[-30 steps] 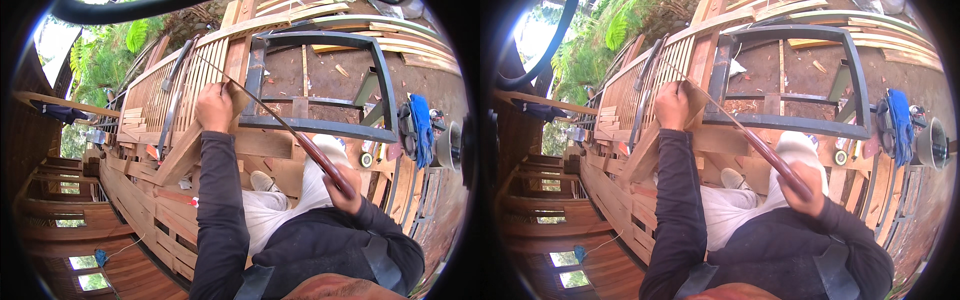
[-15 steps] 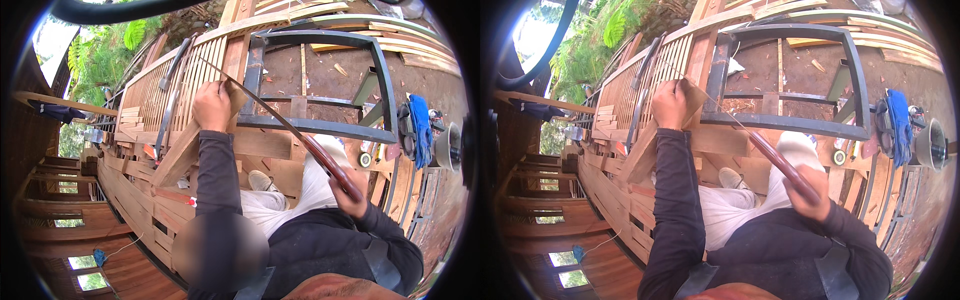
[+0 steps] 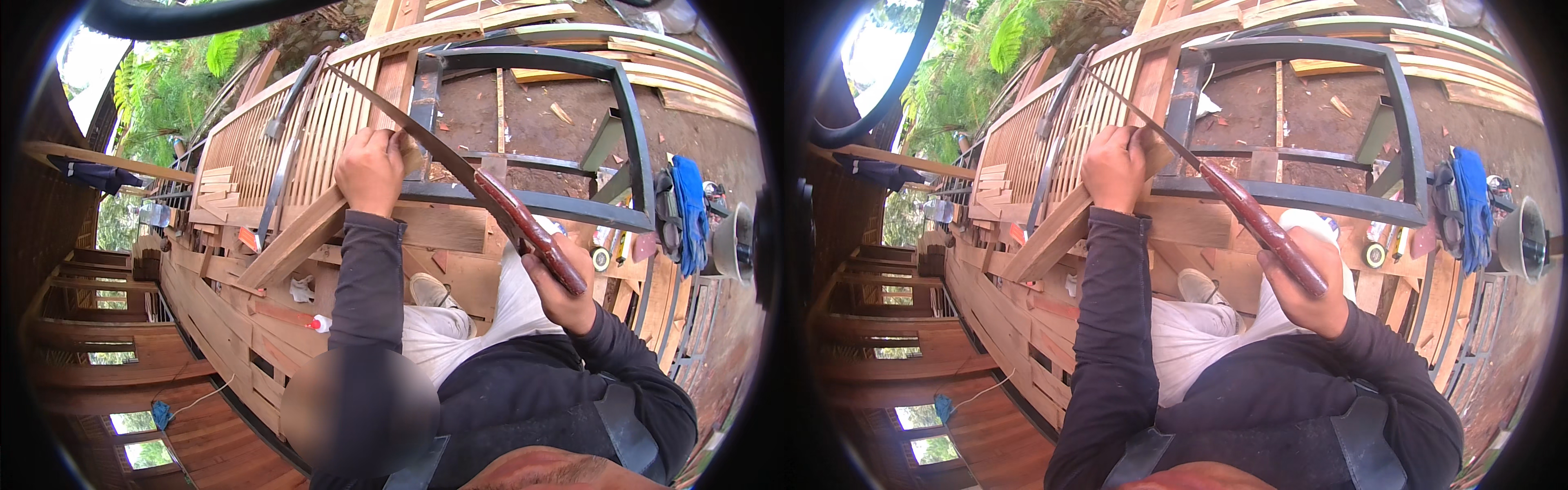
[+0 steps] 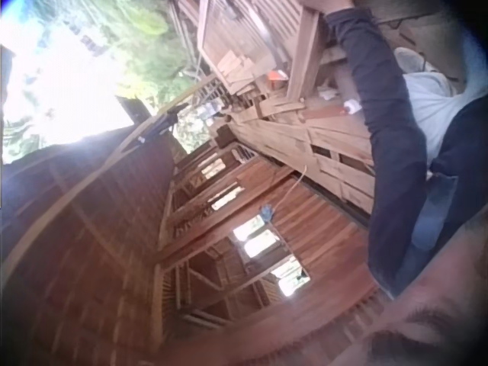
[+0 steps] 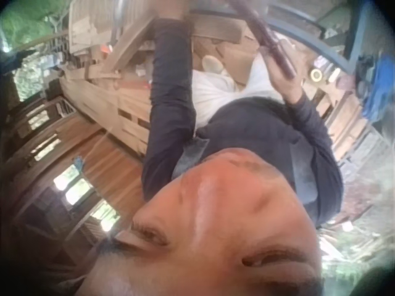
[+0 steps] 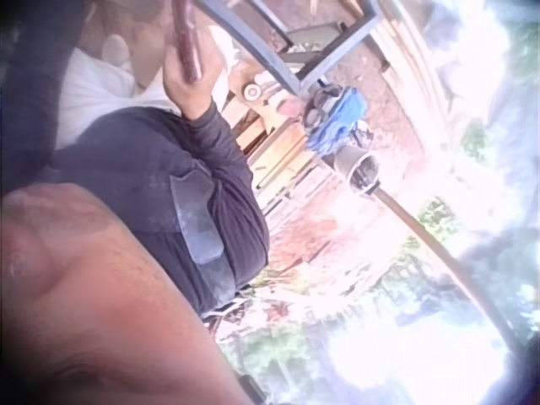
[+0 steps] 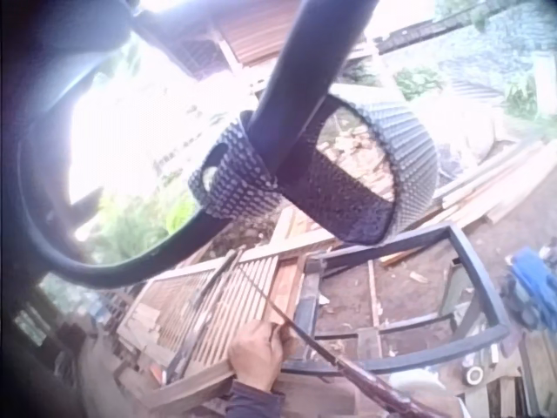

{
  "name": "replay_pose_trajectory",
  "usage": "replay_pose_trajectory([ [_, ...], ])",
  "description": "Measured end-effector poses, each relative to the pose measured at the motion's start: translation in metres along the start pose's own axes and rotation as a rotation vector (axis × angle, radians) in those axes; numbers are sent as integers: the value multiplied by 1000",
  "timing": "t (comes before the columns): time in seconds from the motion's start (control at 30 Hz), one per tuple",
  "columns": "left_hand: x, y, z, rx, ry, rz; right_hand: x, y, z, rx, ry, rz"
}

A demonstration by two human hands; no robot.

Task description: The person assembles a wooden structure by fitting wooden planks into a metal frame. They use a hand saw to trim a plank, then measure and mark it with a square ruler and pencil before repositioning it.

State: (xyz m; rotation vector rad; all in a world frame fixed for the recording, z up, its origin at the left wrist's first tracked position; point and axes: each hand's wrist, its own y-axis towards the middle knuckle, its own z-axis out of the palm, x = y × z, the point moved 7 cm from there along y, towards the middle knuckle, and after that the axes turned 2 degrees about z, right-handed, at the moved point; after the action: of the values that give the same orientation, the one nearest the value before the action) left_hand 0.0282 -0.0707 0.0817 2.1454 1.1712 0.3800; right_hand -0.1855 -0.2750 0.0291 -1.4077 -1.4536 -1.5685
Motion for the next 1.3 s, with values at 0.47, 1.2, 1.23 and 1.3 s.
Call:
replay_pose_trajectory([
  [0.47,21,3,-9,69,-43,-20,43,38,-23,-219,-291,-509],
  [1.2,48,-52,-63,128,57,54,-34,241,260,492,-750,-1188],
  [1.23,50,-55,-62,149,72,44,-33,238,274,512,-717,-1201],
  [1.3,52,-57,-61,146,83,31,-24,233,277,620,-678,-1128],
])
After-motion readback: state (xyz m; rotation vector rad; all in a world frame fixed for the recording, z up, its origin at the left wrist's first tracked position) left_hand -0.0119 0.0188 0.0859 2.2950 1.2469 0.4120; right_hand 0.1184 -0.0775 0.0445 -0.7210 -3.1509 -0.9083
